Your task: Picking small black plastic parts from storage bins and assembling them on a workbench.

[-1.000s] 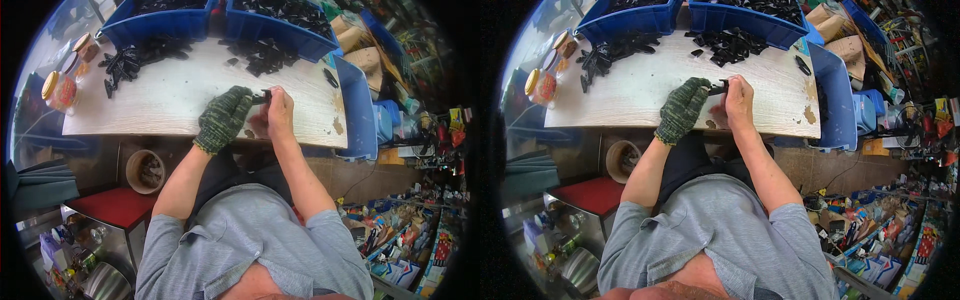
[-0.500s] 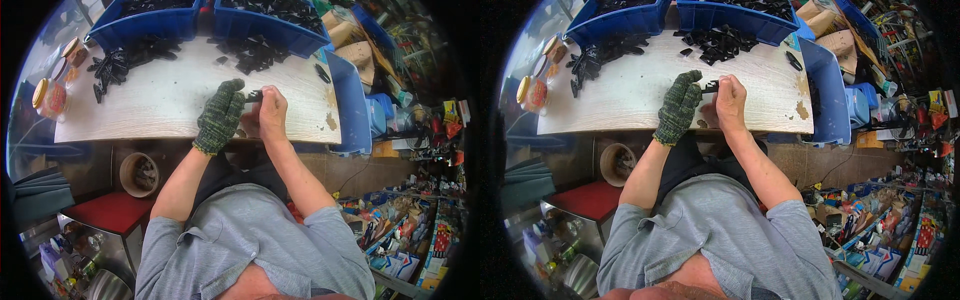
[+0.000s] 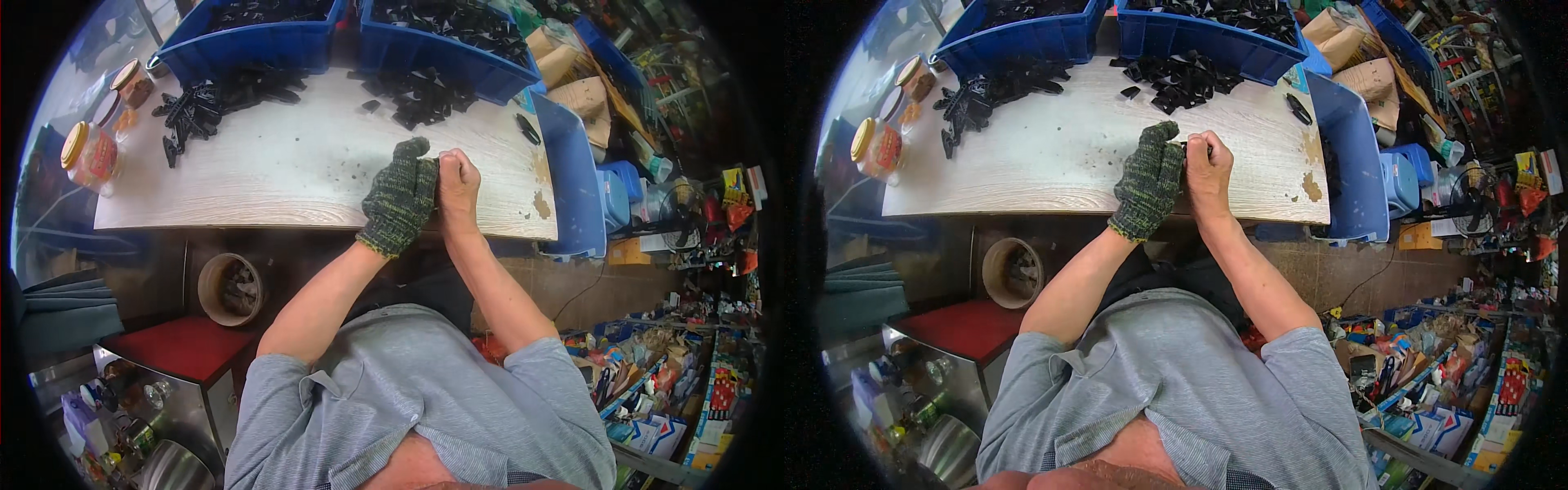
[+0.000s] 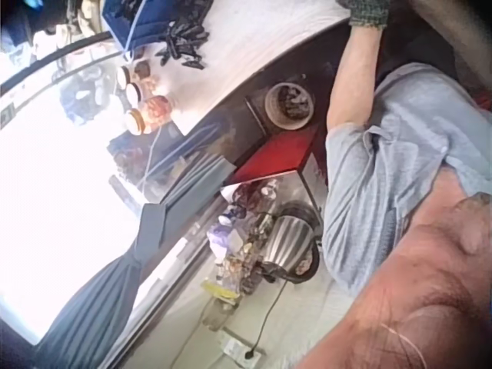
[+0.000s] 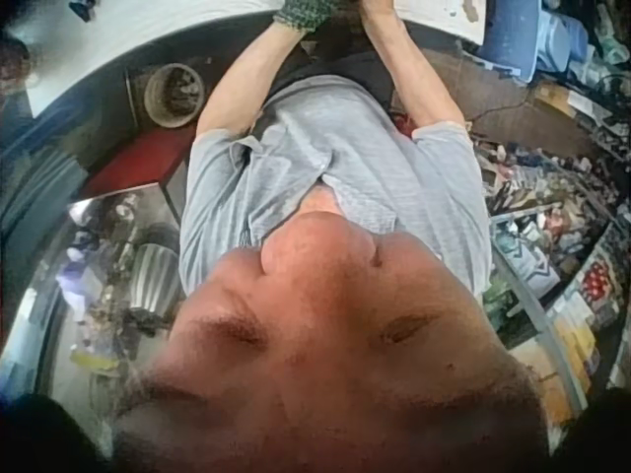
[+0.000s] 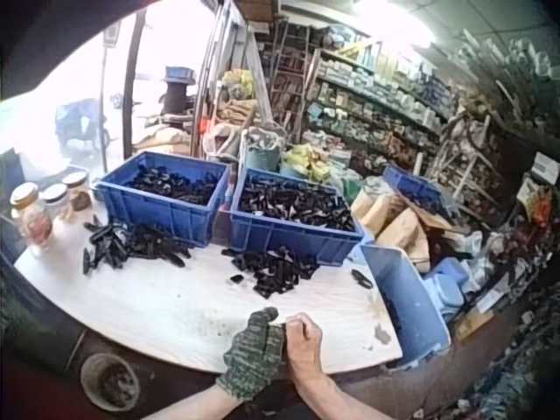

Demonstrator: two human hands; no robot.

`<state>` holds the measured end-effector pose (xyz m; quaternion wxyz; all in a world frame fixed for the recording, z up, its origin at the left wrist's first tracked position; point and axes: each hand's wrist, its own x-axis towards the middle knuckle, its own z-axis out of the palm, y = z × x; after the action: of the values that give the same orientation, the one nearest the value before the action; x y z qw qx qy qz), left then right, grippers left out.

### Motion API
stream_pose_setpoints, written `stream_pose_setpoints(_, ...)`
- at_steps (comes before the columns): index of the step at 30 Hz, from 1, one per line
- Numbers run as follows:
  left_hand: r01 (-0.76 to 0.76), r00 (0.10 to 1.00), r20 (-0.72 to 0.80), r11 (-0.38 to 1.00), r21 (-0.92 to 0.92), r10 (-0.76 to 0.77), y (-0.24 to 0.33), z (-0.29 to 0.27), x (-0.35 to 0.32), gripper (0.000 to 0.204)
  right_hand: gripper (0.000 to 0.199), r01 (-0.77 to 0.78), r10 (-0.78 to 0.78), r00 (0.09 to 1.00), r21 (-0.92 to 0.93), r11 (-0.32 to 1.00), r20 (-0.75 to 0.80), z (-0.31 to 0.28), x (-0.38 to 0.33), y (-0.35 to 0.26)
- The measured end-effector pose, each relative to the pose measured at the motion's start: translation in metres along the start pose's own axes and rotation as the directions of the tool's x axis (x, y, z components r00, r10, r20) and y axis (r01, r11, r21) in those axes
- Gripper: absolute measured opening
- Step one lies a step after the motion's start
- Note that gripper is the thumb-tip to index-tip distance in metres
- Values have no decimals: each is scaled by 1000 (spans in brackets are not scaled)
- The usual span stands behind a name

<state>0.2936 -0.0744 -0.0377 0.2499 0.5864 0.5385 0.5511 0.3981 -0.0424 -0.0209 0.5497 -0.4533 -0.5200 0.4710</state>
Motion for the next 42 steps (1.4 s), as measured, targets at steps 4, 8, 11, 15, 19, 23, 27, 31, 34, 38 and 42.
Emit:
stream_pose_setpoints(4,0,999,-36,995,-101,-4,-12,3,0,30,28,13,-14,999,38,999,43,1,1,3)
stream_pose_setpoints(8,21,998,-53,959,-281,-37,-21,1,1,28,23,-6,2,998,71,997,62,2,3,4)
stream_pose_setpoints(11,97,995,11,905,-413,-102,-28,-8,3,27,20,-83,74,994,116,990,84,-1,-1,-5)
stream_pose_setpoints(15,231,973,148,802,-551,-179,-25,-18,6,26,19,-196,175,975,169,966,134,-6,-4,-12)
stream_pose_setpoints(19,279,960,194,768,-577,-203,-15,-25,8,25,25,-168,147,978,147,975,146,-2,-5,-15)
stream_pose_setpoints(23,311,950,219,751,-583,-223,-10,-29,7,26,29,-166,145,979,156,974,140,-2,-9,-18)
stream_pose_setpoints(27,302,952,217,761,-574,-214,-12,-29,6,27,31,-168,145,979,166,972,147,-3,-9,-15)
stream_pose_setpoints(31,298,953,220,753,-586,-206,-14,-28,6,28,31,-173,148,978,177,969,149,-5,-8,-15)
stream_pose_setpoints(34,319,947,226,728,-606,-226,-14,-27,5,29,30,-183,155,974,171,968,166,-6,-8,-16)
stream_pose_setpoints(38,320,947,216,739,-592,-237,-11,-26,4,29,29,-210,169,971,263,942,172,-5,-6,-12)
stream_pose_setpoints(42,267,963,172,801,-536,-207,-8,-26,4,27,28,-198,164,976,256,946,146,-5,-7,-10)
